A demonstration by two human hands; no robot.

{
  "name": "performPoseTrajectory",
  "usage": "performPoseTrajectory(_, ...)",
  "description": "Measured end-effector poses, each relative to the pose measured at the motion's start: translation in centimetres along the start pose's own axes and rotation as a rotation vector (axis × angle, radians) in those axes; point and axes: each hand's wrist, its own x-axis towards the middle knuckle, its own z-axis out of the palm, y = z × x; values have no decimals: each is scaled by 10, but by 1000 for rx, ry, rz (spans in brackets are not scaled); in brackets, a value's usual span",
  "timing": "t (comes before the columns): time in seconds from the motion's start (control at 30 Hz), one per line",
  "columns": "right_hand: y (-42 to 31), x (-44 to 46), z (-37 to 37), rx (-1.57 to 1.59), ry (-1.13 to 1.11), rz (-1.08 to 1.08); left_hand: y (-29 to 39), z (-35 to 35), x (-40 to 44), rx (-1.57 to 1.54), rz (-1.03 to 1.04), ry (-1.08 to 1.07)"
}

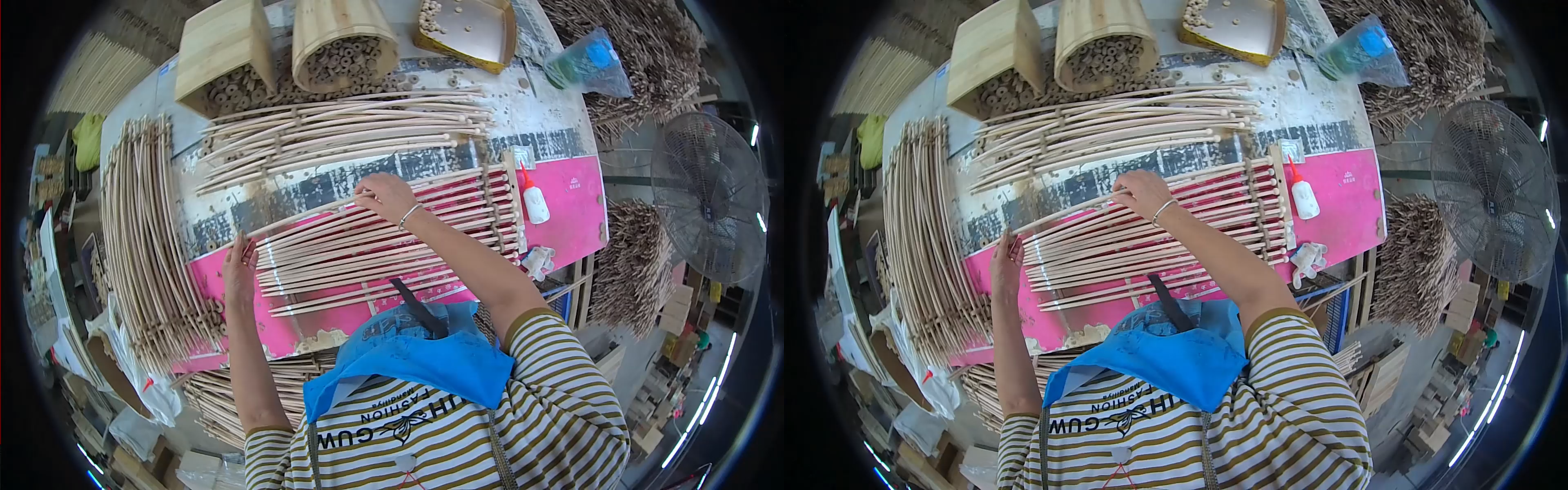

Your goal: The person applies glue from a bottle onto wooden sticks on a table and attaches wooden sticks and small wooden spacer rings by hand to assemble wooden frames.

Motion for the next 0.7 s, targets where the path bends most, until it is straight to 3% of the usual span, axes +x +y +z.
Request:
performPoseTrajectory(0.27,31,16,2,-14,-116,113,5,22,10,79,-26,27)
performPoseTrajectory(0.4,46,16,3,-2,-106,110,8,1,18,383,-92,213)
performPoseTrajectory(0.47,52,15,6,3,-96,104,2,-33,37,784,144,171)
performPoseTrajectory(0.5,54,13,8,2,-84,96,9,-16,28,787,138,175)
performPoseTrajectory(0.57,60,12,12,7,-91,95,24,22,12,1289,651,148)
performPoseTrajectory(0.67,69,12,16,22,-79,61,34,41,16,1594,893,9)
performPoseTrajectory(0.7,72,11,18,40,-91,57,34,44,20,1600,873,-60)
